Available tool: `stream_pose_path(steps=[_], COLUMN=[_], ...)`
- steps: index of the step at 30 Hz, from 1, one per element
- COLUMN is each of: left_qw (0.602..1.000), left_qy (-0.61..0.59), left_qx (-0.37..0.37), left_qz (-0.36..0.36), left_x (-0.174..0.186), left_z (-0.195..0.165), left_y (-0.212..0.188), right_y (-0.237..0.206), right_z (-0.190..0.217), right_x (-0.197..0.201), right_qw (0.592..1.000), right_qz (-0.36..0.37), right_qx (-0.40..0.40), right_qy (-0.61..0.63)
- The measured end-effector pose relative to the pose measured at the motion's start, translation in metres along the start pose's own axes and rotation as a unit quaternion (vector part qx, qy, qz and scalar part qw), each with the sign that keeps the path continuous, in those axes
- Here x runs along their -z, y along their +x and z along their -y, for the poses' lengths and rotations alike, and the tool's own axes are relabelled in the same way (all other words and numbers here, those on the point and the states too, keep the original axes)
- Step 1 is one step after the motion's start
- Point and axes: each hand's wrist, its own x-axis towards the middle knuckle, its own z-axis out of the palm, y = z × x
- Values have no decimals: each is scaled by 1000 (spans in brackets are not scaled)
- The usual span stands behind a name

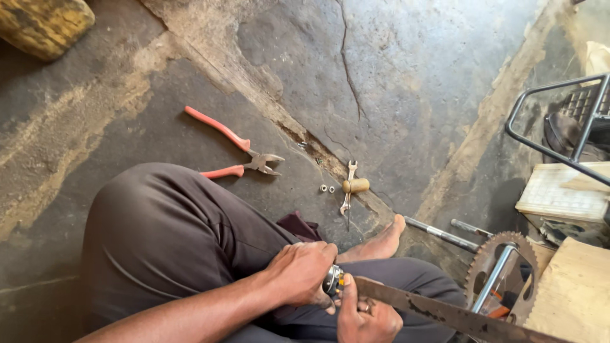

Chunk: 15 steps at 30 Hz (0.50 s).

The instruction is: The person sits on the workshop floor holding a small electric motor component, working it with a wooden-handled tool and then running a hacksaw blade against it. They turn the part over and continue working its surfaces while holding it against their lap.

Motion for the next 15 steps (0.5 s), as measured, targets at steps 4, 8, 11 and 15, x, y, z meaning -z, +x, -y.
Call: stream_pose_path(steps=[4, 8, 11, 15], left_qw=[1000, 1000, 1000, 1000], left_qy=[2, 11, 4, 9], left_qx=[-26, -4, -12, 0], left_qz=[-16, -18, -18, -24], left_x=[-1, 0, -1, -2], left_z=[-1, -1, -3, -4], left_y=[-1, 2, -1, -4], right_y=[1, 0, 2, 8], right_z=[-2, 2, 6, 7], right_x=[-2, -2, -2, -2], right_qw=[999, 992, 999, 991], right_qz=[19, -3, -18, -1], right_qx=[-31, -82, 13, -119], right_qy=[-35, 95, -30, 60])
